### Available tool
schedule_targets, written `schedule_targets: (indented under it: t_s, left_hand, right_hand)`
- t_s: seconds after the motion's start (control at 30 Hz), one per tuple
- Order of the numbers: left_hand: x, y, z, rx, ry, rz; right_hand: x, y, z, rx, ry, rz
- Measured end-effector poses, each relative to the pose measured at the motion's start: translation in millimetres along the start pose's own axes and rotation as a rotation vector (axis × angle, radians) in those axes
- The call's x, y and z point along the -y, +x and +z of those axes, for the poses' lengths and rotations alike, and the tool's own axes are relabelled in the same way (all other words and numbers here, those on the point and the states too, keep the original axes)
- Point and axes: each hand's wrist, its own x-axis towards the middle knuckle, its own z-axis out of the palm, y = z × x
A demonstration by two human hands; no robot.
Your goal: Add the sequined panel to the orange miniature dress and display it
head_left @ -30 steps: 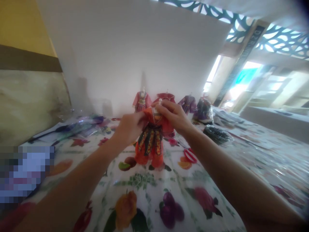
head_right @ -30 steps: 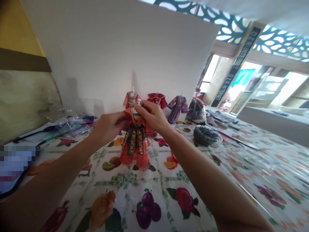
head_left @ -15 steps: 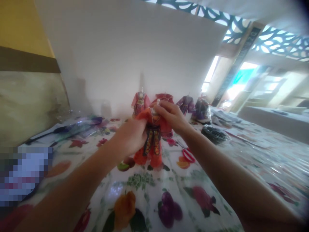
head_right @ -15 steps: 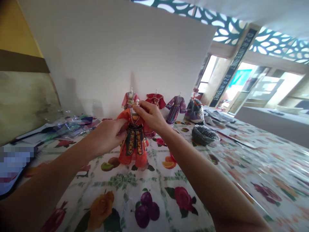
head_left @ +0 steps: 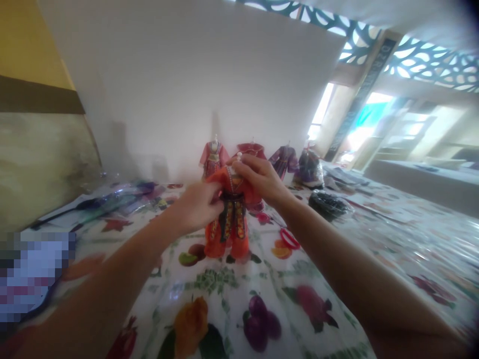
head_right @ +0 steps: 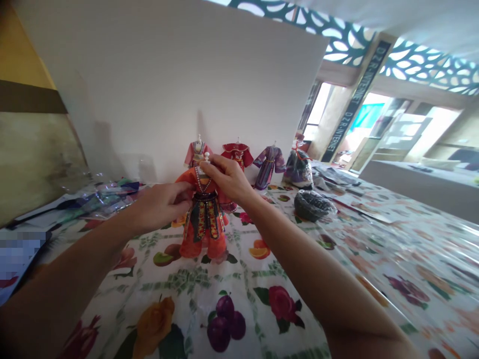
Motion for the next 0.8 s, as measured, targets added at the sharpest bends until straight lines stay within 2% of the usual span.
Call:
schedule_targets:
  t_s: [0.27, 0.57, 0.73, 0.8]
  left_hand:
    - [-2.0, 1.6, 3.8, -0.064, 0.026, -0.011]
    - [-10.1, 4.2, 19.7, -0.226, 0.236, -0.054]
    - [-12.1, -5.2, 5.7, -0.211, 0.211, -0.047]
    - [-12.5, -10.8, -4.0, -0.253, 0.167, -0.037]
  right_hand:
    - [-0.2, 1.8, -1.7, -0.004, -0.049, -0.053]
    - [-2.9, 4.6, 0.0, -0.013, -0.076, -0.086]
    - [-2.1, 0.1, -10.8, -0.001, -0.032, -0.055]
    - [-3.9, -5.2, -18.7, -0.033, -0.027, -0.056]
